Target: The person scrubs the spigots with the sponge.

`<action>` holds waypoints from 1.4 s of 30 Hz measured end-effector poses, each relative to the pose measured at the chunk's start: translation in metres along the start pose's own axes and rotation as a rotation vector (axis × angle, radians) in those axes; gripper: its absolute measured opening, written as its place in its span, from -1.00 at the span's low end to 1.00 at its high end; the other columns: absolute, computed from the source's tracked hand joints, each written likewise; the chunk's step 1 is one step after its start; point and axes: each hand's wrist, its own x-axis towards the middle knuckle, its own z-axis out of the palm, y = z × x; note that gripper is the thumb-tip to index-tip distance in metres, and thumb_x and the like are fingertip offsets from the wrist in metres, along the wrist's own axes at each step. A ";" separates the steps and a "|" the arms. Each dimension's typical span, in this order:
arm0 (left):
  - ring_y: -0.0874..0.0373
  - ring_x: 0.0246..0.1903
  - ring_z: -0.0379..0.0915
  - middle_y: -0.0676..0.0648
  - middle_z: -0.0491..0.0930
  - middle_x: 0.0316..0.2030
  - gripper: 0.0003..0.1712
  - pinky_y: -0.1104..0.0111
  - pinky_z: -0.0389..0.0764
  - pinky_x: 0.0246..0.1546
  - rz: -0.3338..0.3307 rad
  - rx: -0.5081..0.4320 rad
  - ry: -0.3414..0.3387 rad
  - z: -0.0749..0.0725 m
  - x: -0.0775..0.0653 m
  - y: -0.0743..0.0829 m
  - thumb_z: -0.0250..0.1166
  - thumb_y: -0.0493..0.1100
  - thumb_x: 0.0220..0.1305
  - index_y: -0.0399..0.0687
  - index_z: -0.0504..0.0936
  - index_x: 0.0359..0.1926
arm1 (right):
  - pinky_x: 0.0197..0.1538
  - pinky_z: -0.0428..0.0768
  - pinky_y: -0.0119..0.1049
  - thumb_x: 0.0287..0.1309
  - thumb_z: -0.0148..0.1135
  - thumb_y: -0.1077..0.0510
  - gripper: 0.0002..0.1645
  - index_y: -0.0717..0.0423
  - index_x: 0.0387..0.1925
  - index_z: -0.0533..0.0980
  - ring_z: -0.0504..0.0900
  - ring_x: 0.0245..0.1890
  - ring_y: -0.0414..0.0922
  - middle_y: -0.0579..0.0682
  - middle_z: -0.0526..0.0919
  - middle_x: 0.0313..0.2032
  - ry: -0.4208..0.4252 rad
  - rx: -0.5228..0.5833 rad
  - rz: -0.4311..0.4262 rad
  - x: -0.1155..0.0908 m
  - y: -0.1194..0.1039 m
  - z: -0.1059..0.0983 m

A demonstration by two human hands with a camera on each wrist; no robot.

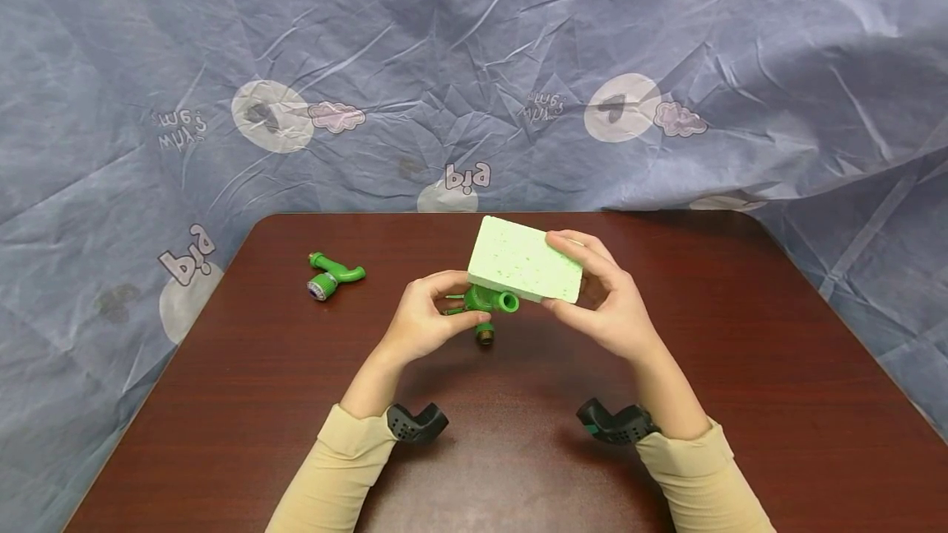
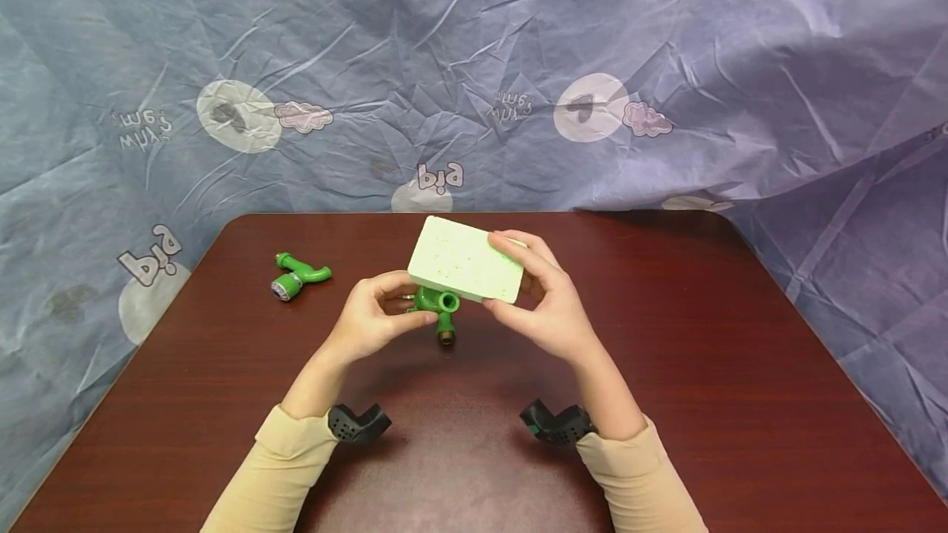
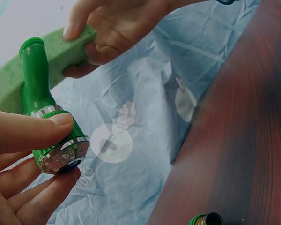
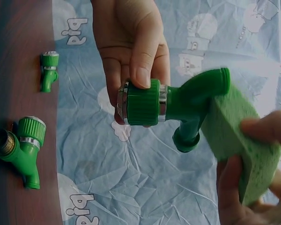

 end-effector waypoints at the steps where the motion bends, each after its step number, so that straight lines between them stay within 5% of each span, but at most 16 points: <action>1: 0.08 -0.25 0.59 -0.19 0.63 -0.17 -0.52 0.28 0.63 -0.17 0.003 0.012 -0.001 0.000 0.000 0.000 0.46 -0.46 -0.13 -0.34 0.62 -0.07 | -0.23 0.58 -0.45 -0.23 0.26 0.65 -0.19 0.41 0.20 0.34 0.49 -0.09 -0.07 0.19 0.31 0.17 0.029 -0.010 0.008 0.000 0.001 0.000; 9: 0.06 -0.22 0.57 -0.11 0.61 -0.11 -0.49 0.28 0.63 -0.16 0.002 0.035 -0.002 -0.002 0.000 0.000 0.46 -0.40 -0.08 -0.24 0.61 0.00 | -0.23 0.57 -0.49 -0.22 0.21 0.69 -0.22 0.44 0.18 0.35 0.51 -0.15 -0.11 0.14 0.33 0.14 0.226 0.041 0.051 0.003 0.004 -0.004; 15: 0.03 -0.21 0.59 -0.20 0.55 -0.05 -0.45 0.28 0.63 -0.17 0.007 -0.008 0.042 -0.004 0.000 0.003 0.41 -0.47 -0.04 -0.34 0.55 0.06 | -0.23 0.58 -0.48 -0.23 0.22 0.69 -0.21 0.45 0.18 0.35 0.49 -0.13 -0.10 0.14 0.33 0.16 0.206 0.055 0.069 0.003 0.005 -0.007; 23: -0.02 -0.22 0.58 -0.32 0.60 -0.15 -0.55 0.22 0.62 -0.14 -0.053 -0.028 0.193 -0.003 -0.002 0.032 0.40 -0.51 -0.07 -0.46 0.53 -0.07 | -0.22 0.58 -0.47 -0.24 0.19 0.71 -0.21 0.46 0.18 0.34 0.49 -0.13 -0.10 0.14 0.33 0.15 0.203 0.101 0.067 0.004 0.006 -0.007; 27: 0.04 -0.25 0.59 -0.33 0.59 -0.16 -0.55 0.21 0.62 -0.15 -0.026 -0.039 0.235 -0.003 -0.001 0.035 0.39 -0.53 -0.10 -0.50 0.56 -0.08 | -0.21 0.59 -0.46 -0.24 0.19 0.72 -0.20 0.45 0.18 0.34 0.50 -0.13 -0.09 0.14 0.33 0.15 0.201 0.109 0.070 0.004 0.006 -0.008; 35: 0.12 -0.27 0.56 -0.35 0.54 -0.12 -0.55 0.19 0.62 -0.15 0.063 -0.042 0.246 -0.005 -0.001 0.031 0.40 -0.57 -0.13 -0.53 0.58 -0.10 | -0.23 0.59 -0.47 -0.23 0.21 0.70 -0.21 0.43 0.18 0.35 0.53 -0.18 -0.11 0.11 0.34 0.15 0.206 0.074 0.099 0.004 0.007 -0.009; 42: 0.14 -0.23 0.56 -0.35 0.55 -0.11 -0.53 0.18 0.62 -0.16 0.074 0.012 0.244 -0.004 -0.002 0.031 0.43 -0.52 -0.12 -0.47 0.59 -0.08 | -0.23 0.57 -0.49 -0.20 0.26 0.64 -0.21 0.39 0.20 0.35 0.51 -0.15 -0.12 0.10 0.32 0.16 0.150 -0.004 0.125 0.002 0.011 -0.008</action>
